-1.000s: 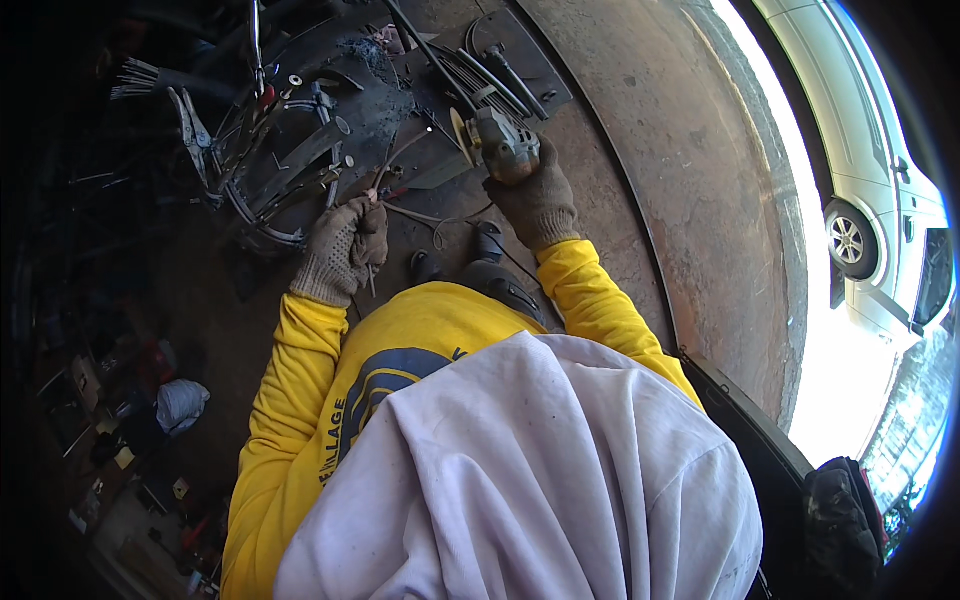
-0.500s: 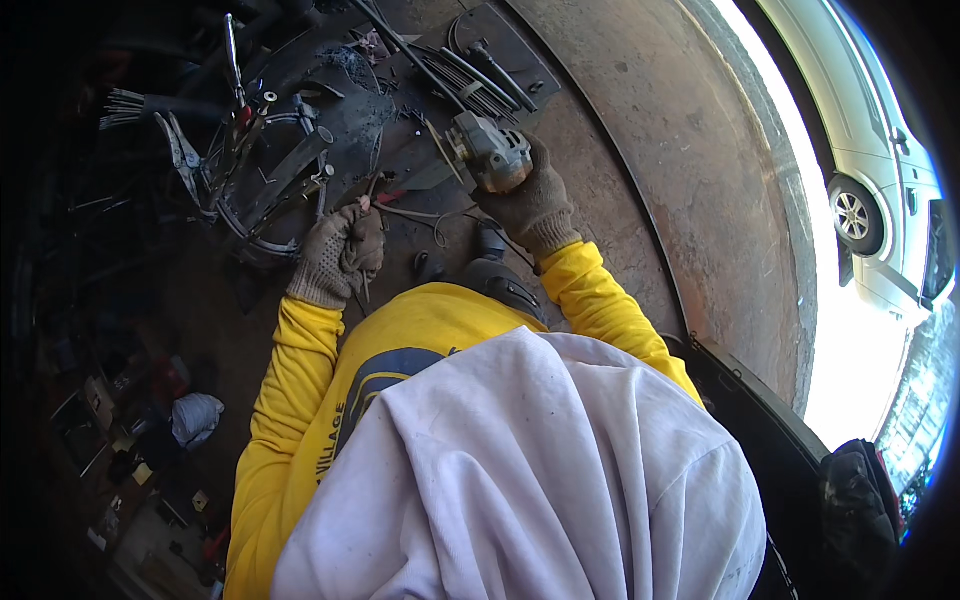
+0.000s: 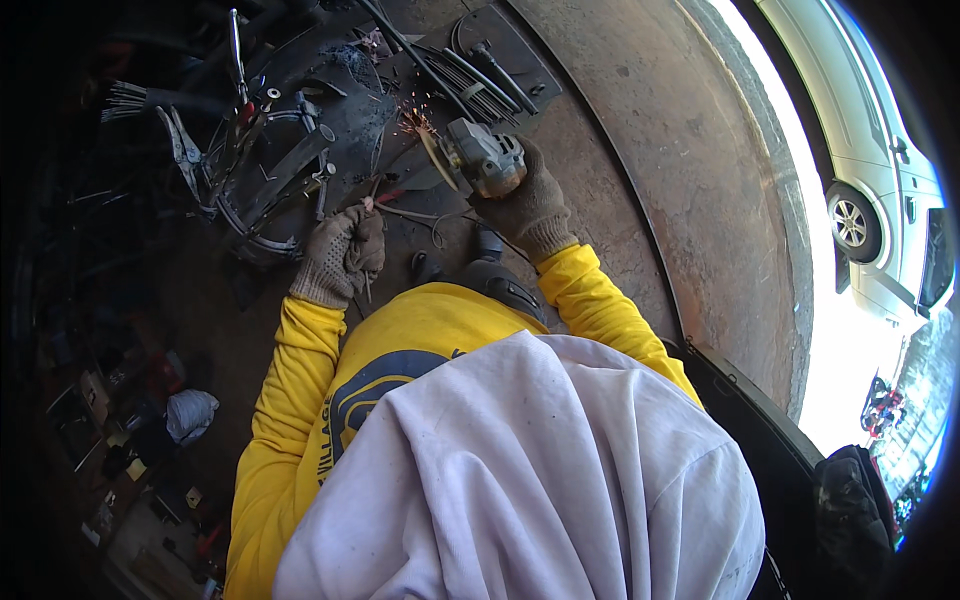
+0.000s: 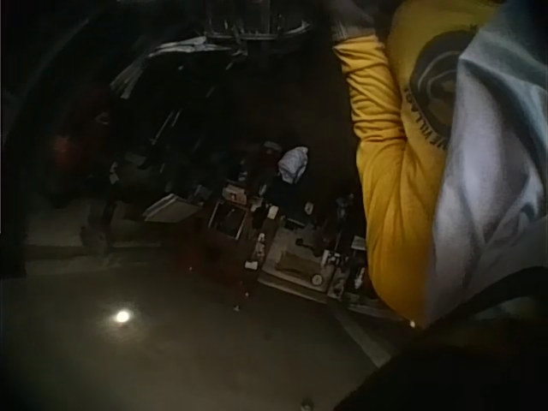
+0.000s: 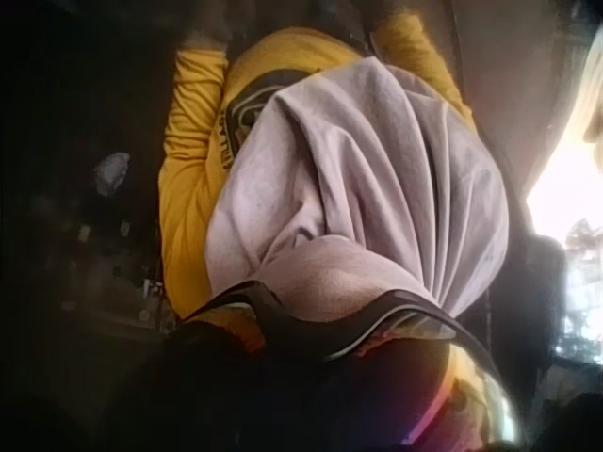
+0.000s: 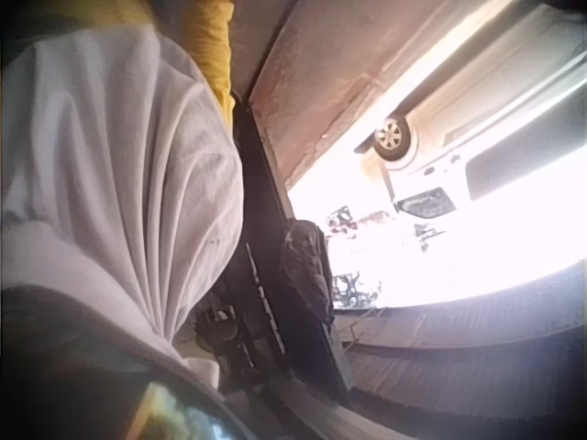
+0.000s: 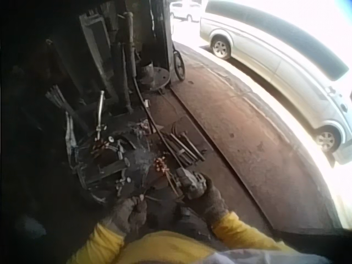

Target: The person uses an angle grinder to smooth edges on a metal frame assembly held by several locking pliers. The person then adjusts a small metal component within the frame by hand and with a hammer before continuing to grind different sections of the metal structure.

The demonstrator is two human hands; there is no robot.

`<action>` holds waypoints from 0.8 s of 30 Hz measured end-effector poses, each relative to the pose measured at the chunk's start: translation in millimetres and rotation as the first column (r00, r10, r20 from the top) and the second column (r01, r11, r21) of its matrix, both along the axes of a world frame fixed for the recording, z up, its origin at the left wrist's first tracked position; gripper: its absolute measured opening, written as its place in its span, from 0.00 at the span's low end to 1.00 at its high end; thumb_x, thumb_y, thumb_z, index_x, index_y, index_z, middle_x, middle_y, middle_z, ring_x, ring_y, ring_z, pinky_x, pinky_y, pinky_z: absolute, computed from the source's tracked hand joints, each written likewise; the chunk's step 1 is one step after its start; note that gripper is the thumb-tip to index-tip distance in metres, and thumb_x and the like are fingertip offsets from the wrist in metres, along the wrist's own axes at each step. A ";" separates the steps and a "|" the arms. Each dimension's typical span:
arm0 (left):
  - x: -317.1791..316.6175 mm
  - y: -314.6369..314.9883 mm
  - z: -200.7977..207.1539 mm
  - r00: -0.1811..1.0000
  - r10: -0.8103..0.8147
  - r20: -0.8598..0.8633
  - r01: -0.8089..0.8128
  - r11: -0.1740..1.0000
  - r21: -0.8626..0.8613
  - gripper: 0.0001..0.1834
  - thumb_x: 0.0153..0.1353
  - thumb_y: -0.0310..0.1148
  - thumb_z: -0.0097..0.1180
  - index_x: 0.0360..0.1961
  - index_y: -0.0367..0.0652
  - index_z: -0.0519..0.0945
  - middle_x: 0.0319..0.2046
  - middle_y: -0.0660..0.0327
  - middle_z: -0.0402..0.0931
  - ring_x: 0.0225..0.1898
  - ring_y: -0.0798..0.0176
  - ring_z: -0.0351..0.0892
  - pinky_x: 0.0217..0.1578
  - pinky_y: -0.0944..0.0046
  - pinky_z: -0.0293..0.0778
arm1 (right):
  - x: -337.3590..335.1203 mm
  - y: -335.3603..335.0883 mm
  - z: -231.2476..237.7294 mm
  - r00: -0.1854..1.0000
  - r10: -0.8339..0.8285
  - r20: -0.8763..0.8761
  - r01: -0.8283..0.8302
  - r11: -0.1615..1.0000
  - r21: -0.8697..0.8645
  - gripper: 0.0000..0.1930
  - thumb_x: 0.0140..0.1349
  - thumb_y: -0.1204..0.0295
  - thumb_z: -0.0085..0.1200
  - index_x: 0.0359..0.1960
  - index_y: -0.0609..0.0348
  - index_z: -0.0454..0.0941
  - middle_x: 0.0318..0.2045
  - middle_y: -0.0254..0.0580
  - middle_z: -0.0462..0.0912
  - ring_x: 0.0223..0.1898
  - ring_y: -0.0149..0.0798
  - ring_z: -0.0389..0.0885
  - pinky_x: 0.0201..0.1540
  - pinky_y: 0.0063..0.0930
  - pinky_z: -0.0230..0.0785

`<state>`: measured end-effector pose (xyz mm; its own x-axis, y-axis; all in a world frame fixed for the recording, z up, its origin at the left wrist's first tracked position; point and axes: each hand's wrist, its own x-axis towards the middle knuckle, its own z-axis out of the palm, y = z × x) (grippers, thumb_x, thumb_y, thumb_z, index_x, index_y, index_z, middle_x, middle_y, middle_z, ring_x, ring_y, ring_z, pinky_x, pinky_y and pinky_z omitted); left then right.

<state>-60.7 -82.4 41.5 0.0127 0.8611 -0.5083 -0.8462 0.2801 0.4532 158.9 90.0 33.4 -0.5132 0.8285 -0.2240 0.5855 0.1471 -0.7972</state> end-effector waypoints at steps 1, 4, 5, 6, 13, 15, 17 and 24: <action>-0.7 -1.1 -2.0 1.000 -0.011 -0.005 0.011 1.000 0.006 0.15 0.77 0.39 0.42 0.32 0.46 0.71 0.17 0.69 0.60 0.12 0.72 0.56 0.16 0.69 0.53 | 0.2 0.4 -0.2 1.000 0.008 -0.003 -0.008 1.000 0.010 0.50 0.46 0.57 0.77 0.68 0.54 0.58 0.59 0.55 0.77 0.59 0.53 0.79 0.63 0.41 0.73; 4.1 0.3 6.6 1.000 0.024 -0.014 -0.024 1.000 0.001 0.13 0.76 0.38 0.43 0.36 0.45 0.74 0.19 0.69 0.61 0.13 0.72 0.57 0.16 0.69 0.54 | -0.1 1.5 -3.3 1.000 0.018 -0.006 -0.018 0.999 0.034 0.50 0.46 0.56 0.77 0.68 0.55 0.58 0.59 0.54 0.77 0.59 0.54 0.79 0.62 0.41 0.73; 3.9 0.0 5.5 1.000 0.025 -0.016 -0.025 1.000 0.002 0.13 0.76 0.38 0.43 0.36 0.45 0.74 0.19 0.69 0.61 0.13 0.72 0.57 0.16 0.69 0.54 | -0.2 2.0 -4.2 1.000 0.022 -0.010 -0.022 0.999 0.047 0.50 0.47 0.56 0.77 0.68 0.55 0.58 0.59 0.54 0.77 0.59 0.54 0.79 0.62 0.41 0.73; 3.4 -0.6 2.7 0.999 0.035 -0.003 -0.035 0.999 0.008 0.12 0.75 0.38 0.44 0.38 0.44 0.75 0.20 0.69 0.62 0.13 0.72 0.58 0.17 0.69 0.55 | -0.2 2.4 -5.3 1.000 0.023 -0.011 -0.023 0.999 0.047 0.50 0.47 0.56 0.77 0.68 0.55 0.58 0.59 0.54 0.77 0.59 0.54 0.79 0.62 0.41 0.73; 3.6 0.9 3.2 0.998 0.059 0.016 -0.058 0.998 -0.039 0.12 0.75 0.39 0.44 0.40 0.44 0.76 0.21 0.69 0.63 0.13 0.73 0.57 0.17 0.69 0.55 | 0.2 5.1 -13.7 1.000 0.012 0.021 -0.013 0.999 0.044 0.50 0.46 0.57 0.76 0.68 0.53 0.58 0.59 0.56 0.77 0.58 0.55 0.79 0.62 0.43 0.74; 6.2 4.1 9.9 0.998 0.069 -0.006 -0.069 0.996 -0.055 0.13 0.75 0.39 0.44 0.35 0.45 0.75 0.18 0.69 0.61 0.12 0.72 0.56 0.17 0.70 0.54 | -1.7 4.6 -10.8 1.000 0.006 0.028 -0.007 1.000 0.026 0.49 0.46 0.57 0.76 0.68 0.53 0.58 0.59 0.56 0.78 0.58 0.55 0.79 0.62 0.43 0.73; 6.5 5.5 11.7 0.997 0.077 -0.029 -0.079 0.994 -0.070 0.15 0.76 0.40 0.44 0.31 0.46 0.74 0.16 0.69 0.60 0.11 0.72 0.55 0.16 0.70 0.53 | -4.3 2.5 -3.7 0.999 -0.022 0.028 0.023 0.999 -0.040 0.49 0.46 0.58 0.76 0.68 0.53 0.58 0.58 0.56 0.78 0.58 0.56 0.80 0.62 0.43 0.73; -7.4 -6.5 -18.1 0.951 0.001 0.310 -0.049 0.988 0.148 0.13 0.75 0.38 0.43 0.39 0.41 0.76 0.17 0.65 0.62 0.13 0.70 0.59 0.17 0.67 0.59 | 3.0 1.1 -6.1 0.997 -0.073 -0.017 0.070 0.989 -0.133 0.48 0.47 0.60 0.75 0.68 0.53 0.58 0.59 0.56 0.77 0.59 0.55 0.79 0.63 0.42 0.73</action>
<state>-68.1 -88.9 23.4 0.1256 0.9298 -0.3458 -0.9570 0.2055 0.2047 161.9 91.2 27.4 -0.4594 0.8274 -0.3231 0.5730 -0.0019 -0.8196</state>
